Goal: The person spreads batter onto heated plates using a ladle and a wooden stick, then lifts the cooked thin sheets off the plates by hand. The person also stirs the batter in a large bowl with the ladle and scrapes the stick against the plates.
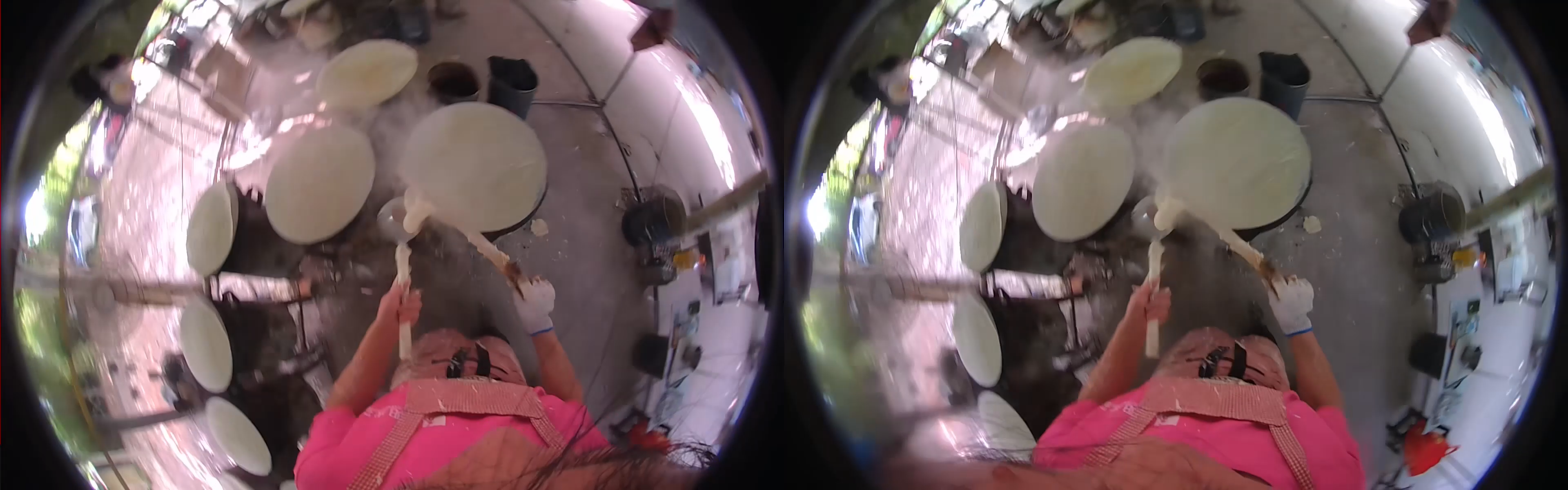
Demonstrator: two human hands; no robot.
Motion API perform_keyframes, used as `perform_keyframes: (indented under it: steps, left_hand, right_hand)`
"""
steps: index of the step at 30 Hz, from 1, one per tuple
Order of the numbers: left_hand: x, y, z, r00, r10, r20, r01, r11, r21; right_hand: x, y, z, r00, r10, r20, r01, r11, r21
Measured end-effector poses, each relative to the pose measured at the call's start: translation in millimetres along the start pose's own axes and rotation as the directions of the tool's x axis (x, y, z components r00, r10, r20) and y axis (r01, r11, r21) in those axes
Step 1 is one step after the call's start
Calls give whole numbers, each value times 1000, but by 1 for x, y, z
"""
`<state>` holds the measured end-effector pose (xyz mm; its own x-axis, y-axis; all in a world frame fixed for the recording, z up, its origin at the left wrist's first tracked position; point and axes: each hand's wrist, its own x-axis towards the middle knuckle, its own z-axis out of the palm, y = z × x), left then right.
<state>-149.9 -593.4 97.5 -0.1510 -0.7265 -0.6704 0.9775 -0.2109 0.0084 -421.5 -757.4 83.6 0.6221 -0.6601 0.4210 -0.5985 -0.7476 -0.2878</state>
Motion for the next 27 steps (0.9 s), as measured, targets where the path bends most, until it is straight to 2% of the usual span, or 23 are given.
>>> perform_keyframes:
  steps: [1, 2, 3, 4, 5, 6, 7, 8, 10, 11, 12, 13, 15, 17, 18, 20, 22, 23, 25, 27]
  left_hand:
    - [-2, 6, -2, 973, -120, 195, 169, 951, -258]
    - [-4, 8, -3, 975, -67, 212, 132, 941, -312]
    - [-7, 11, -2, 957, -88, 277, 205, 880, -428]
    - [-12, 10, -4, 932, -96, 350, 280, 802, -527]
    - [-13, 12, -13, 915, -66, 399, 288, 799, -528]
    - [-20, 16, -18, 918, -12, 398, 243, 807, -538]
    - [-27, 18, -21, 915, 32, 403, 218, 801, -558]
    - [-36, 19, -26, 911, 81, 405, 190, 790, -583]
    - [-56, 21, -37, 961, 216, 175, -128, 902, -413]
    - [-66, 14, -45, 943, 333, -11, -330, 929, -166]
    - [-78, 4, -51, 859, 509, -58, -505, 860, 71]
    - [-88, -6, -64, 801, 598, -31, -592, 798, 113]
    - [-103, -15, -95, 784, 621, 21, -621, 783, 35]
    - [-114, -22, -121, 750, 661, -9, -661, 750, -18]
    - [-116, -30, -129, 731, 682, -28, -682, 729, -57]
    - [-122, -39, -146, 698, 714, -56, -714, 689, -124]
    - [-132, -30, -167, 671, 739, -61, -737, 657, -159]
    - [-139, -19, -178, 663, 746, -58, -744, 648, -165]
    - [-158, -9, -210, 667, 743, -57, -739, 650, -177]
    - [-186, 5, -244, 685, 727, -54, -723, 669, -173]
  right_hand:
    - [4, -8, 7, 999, 45, 22, -44, 998, -42]
    - [15, -13, 19, 997, 76, 21, -74, 994, -80]
    - [23, -16, 29, 999, 6, 42, -3, 998, -61]
    - [22, -17, 36, 998, -60, -28, 60, 998, -28]
    - [24, -21, 43, 987, -119, -109, 121, 993, 13]
    - [32, -29, 52, 977, -184, -112, 191, 980, 50]
    - [38, -36, 60, 995, -89, 50, 83, 989, 124]
    - [42, -43, 68, 973, -14, 229, -26, 985, 170]
    - [58, -52, 87, 964, 9, 267, -85, 958, 274]
    - [68, -59, 91, 957, -86, 277, -11, 944, 330]
    - [82, -70, 94, 945, 0, 328, -139, 905, 401]
    - [100, -83, 100, 917, 97, 387, -280, 848, 450]
    - [141, -123, 123, 915, -18, 402, -225, 804, 550]
    - [161, -160, 147, 853, -116, 509, -244, 774, 585]
    - [172, -187, 160, 842, -150, 518, -226, 774, 592]
    - [189, -243, 182, 785, -331, 523, -158, 710, 686]
    - [196, -303, 200, 788, -458, 412, 63, 725, 686]
    - [202, -332, 217, 730, -414, 544, 79, 841, 535]
    - [209, -398, 255, 638, -500, 586, 157, 829, 536]
    - [215, -472, 276, 647, -560, 517, 269, 803, 532]
